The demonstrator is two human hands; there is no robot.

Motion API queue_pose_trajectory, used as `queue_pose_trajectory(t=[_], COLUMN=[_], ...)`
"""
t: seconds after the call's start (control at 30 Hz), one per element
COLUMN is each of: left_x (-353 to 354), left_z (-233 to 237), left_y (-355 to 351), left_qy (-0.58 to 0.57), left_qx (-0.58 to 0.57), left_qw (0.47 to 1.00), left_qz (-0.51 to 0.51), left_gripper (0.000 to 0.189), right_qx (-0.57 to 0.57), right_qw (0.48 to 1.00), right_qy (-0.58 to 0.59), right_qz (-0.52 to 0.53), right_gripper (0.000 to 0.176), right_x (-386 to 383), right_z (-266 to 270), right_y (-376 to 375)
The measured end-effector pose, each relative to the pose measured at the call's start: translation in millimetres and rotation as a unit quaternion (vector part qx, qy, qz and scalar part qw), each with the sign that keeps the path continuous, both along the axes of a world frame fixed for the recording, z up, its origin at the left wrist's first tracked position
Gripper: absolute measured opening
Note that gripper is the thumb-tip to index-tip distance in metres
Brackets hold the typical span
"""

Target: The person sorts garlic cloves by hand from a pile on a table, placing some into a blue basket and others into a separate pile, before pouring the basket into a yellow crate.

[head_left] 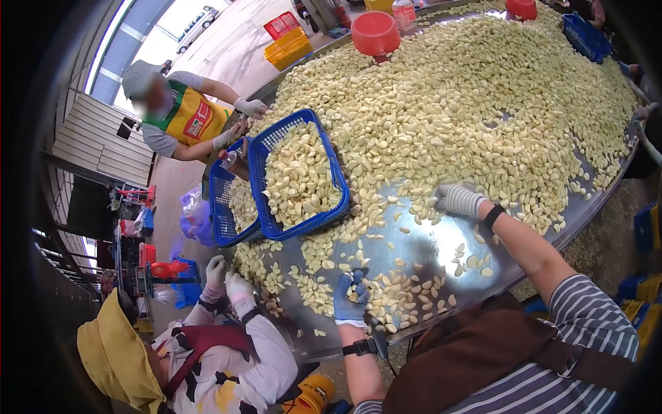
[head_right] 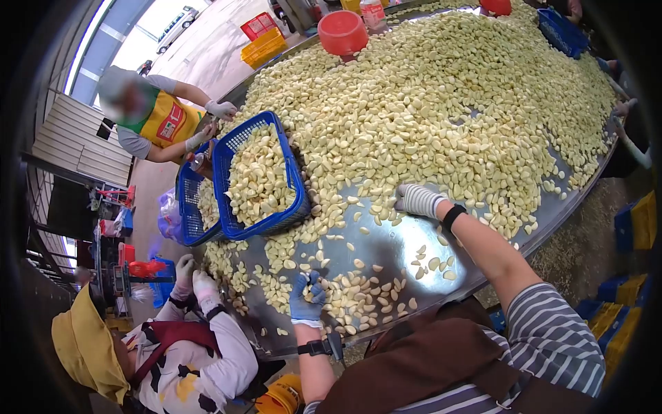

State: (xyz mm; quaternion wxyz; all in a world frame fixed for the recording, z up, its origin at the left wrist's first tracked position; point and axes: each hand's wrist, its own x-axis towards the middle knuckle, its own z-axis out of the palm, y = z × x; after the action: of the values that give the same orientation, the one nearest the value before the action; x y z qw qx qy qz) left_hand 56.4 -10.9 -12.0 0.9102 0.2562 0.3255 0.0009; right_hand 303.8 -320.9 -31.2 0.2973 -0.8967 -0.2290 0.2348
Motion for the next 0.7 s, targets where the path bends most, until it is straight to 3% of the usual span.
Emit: queue_pose_trajectory(t=[0.03, 0.07, 0.13, 0.2, 0.27, 0.3, 0.33, 0.4, 0.43, 0.47, 0.5, 0.53, 0.6, 0.67, 0.7], left_x=[-3, -6, 1, 20, 62, 88, 113, 147, 160, 165, 158, 150, 124, 107, 104], left_z=[2, 2, 15, 44, 70, 94, 119, 149, 155, 157, 172, 153, 102, 79, 75], left_y=[-3, -4, -6, -14, 13, 26, 30, 48, 59, 65, 53, 58, 77, 42, 24], left_qy=[-0.045, -0.089, -0.104, -0.122, -0.192, -0.203, -0.167, -0.23, -0.175, -0.116, -0.061, -0.061, -0.251, -0.079, -0.084], left_qx=[-0.045, -0.09, -0.101, -0.074, -0.065, -0.057, -0.004, 0.198, 0.282, 0.364, 0.377, 0.378, 0.315, 0.322, 0.306], left_qw=[0.998, 0.992, 0.989, 0.99, 0.979, 0.977, 0.977, 0.943, 0.923, 0.891, 0.884, 0.883, 0.908, 0.924, 0.931], left_qz=[0.006, 0.01, -0.004, 0.018, 0.003, 0.022, 0.134, 0.137, 0.192, 0.244, 0.269, 0.27, 0.119, 0.189, 0.178], left_gripper=[0.009, 0.008, 0.009, 0.011, 0.018, 0.017, 0.021, 0.03, 0.033, 0.036, 0.031, 0.031, 0.023, 0.02, 0.021], right_qx=[0.155, 0.308, 0.466, 0.495, 0.539, 0.572, 0.577, 0.652, 0.651, 0.557, 0.425, 0.344, 0.161, -0.021, -0.089], right_qw=[0.922, 0.848, 0.722, 0.676, 0.692, 0.641, 0.672, 0.708, 0.709, 0.828, 0.888, 0.912, 0.934, 0.949, 0.952], right_qy=[0.326, 0.401, 0.502, 0.529, 0.458, 0.486, 0.457, 0.272, 0.272, 0.052, -0.173, -0.223, -0.312, -0.301, -0.277], right_qz=[-0.142, -0.16, -0.102, -0.137, -0.143, -0.16, -0.082, -0.015, -0.015, -0.025, -0.033, -0.031, -0.061, -0.092, -0.092], right_gripper=[0.019, 0.017, 0.019, 0.019, 0.022, 0.024, 0.034, 0.048, 0.048, 0.052, 0.057, 0.055, 0.048, 0.043, 0.041], right_x=[-11, -27, -43, -55, -43, -32, -17, 3, 16, 29, 41, 49, 77, 87, 85], right_z=[25, 37, 30, 68, 75, 93, 112, 142, 151, 162, 173, 175, 132, 91, 65], right_y=[3, 4, 20, 43, 91, 120, 145, 197, 200, 200, 199, 177, 137, 88, 67])
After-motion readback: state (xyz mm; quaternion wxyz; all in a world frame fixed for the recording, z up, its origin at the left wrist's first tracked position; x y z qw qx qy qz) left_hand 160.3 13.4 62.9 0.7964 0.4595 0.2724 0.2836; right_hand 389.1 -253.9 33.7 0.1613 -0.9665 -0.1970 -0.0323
